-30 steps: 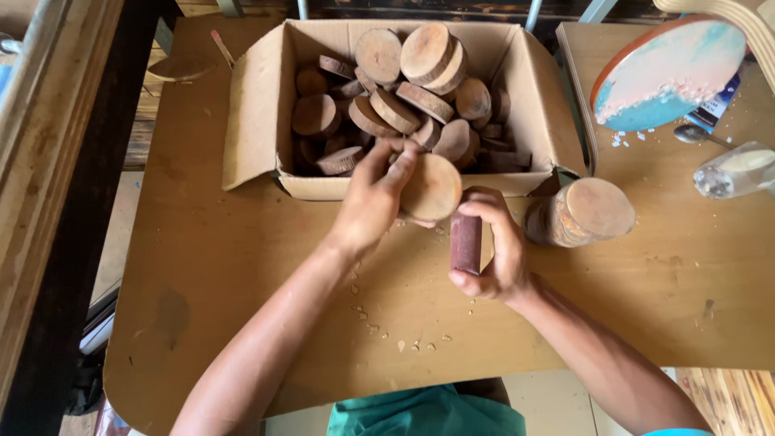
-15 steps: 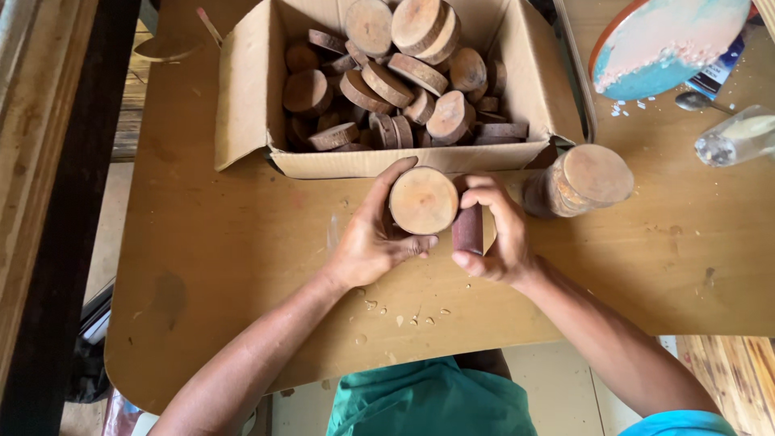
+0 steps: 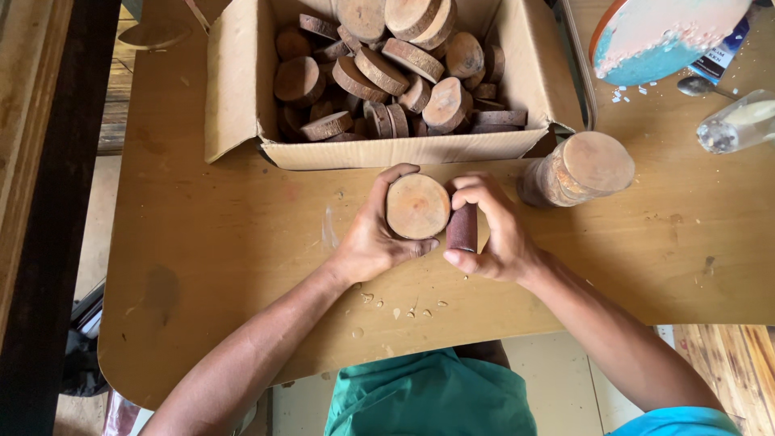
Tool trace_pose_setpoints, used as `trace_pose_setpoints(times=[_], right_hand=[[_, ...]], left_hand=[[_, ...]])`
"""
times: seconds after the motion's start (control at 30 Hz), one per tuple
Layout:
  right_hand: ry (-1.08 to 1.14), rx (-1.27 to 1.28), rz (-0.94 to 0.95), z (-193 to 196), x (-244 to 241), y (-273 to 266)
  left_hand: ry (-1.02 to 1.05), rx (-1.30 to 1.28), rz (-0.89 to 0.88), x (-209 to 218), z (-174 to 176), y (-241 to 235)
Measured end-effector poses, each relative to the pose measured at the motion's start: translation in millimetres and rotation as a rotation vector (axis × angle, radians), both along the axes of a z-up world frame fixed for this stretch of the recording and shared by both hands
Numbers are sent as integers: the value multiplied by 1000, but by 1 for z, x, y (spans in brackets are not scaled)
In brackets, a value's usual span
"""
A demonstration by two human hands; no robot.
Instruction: The person sands the surface of several small wooden discs by hand using a piece of sandpaper.
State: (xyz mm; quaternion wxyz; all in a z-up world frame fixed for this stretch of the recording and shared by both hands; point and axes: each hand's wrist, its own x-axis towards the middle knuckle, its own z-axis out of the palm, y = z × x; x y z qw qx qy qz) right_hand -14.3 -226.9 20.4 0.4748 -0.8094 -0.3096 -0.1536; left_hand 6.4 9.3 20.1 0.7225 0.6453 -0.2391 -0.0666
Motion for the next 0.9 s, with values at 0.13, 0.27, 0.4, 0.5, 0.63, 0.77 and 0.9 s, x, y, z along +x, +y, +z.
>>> trace_pose_setpoints(times=[0.13,0.27,0.4,0.5,0.63,0.77,0.9], right_hand=[[-21,-22,-12,6,-2,0],[-147,-107,-111,21,-7,7],[-218,-87,-182,31,-5,14],[-305,-117,-160,28,-8,32],[-358,-192,-112,11,-5,41],[-451,-264,-172,11,29,23],[-442,-231,-237,13,32,28]], left_hand=[[20,19,3,-1,3,-1],[20,68,19,-4,0,-5],[11,104,22,-4,-6,-5],[23,107,-47,-4,5,-3],[35,172,-134,-9,7,-1],[14,216,-155,-6,2,0],[-17,193,-183,-3,-2,0]])
